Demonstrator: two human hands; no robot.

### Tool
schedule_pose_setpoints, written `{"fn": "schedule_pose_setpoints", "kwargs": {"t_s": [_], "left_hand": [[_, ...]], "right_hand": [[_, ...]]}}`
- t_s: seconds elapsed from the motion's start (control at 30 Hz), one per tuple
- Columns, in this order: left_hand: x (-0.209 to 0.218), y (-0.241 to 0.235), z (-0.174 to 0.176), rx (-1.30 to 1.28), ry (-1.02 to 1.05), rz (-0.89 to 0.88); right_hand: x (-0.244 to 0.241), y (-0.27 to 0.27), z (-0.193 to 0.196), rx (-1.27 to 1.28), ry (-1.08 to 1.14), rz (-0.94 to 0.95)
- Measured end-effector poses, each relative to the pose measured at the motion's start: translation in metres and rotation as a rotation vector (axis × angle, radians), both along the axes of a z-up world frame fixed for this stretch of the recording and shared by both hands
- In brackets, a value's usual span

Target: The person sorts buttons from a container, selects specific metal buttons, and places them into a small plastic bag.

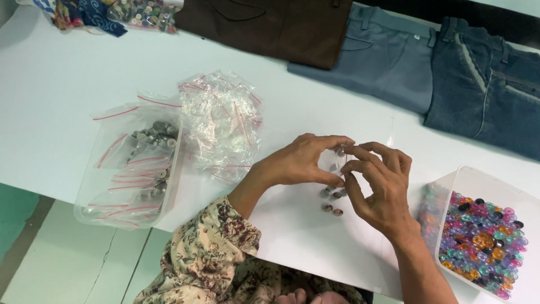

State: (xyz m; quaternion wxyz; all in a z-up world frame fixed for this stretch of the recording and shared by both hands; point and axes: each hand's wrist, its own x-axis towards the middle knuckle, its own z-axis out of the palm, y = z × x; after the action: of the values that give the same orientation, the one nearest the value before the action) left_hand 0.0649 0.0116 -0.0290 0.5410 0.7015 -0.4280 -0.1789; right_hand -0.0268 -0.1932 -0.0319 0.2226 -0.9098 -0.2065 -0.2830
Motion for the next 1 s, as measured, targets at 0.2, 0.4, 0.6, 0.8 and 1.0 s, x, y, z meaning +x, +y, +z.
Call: {"fn": "schedule_pose_setpoints", "kwargs": {"t_s": [0.2, 0.4, 0.6, 0.8, 1.0], "left_hand": [[0.007, -0.007, -0.017, -0.081, 0.048, 0.039], [0.014, 0.006, -0.003, -0.024, 0.025, 0.174], [0.017, 0.002, -0.008, 0.008, -0.049, 0.169], [0.014, 0.001, -0.007, 0.060, -0.025, 0.158], [0.012, -0.002, -0.012, 0.078, -0.017, 0.121]], "right_hand": [[-0.007, 0.000, 0.007, 0.207, 0.096, -0.028], [0.002, -0.017, -0.008, 0.353, 0.383, -0.286], [0.011, 0.009, -0.009, 0.132, 0.694, -0.364], [0.015, 0.011, -0.054, 0.020, 0.625, -0.251], [0.014, -0.007, -0.040, 0.294, 0.498, -0.181]]}}
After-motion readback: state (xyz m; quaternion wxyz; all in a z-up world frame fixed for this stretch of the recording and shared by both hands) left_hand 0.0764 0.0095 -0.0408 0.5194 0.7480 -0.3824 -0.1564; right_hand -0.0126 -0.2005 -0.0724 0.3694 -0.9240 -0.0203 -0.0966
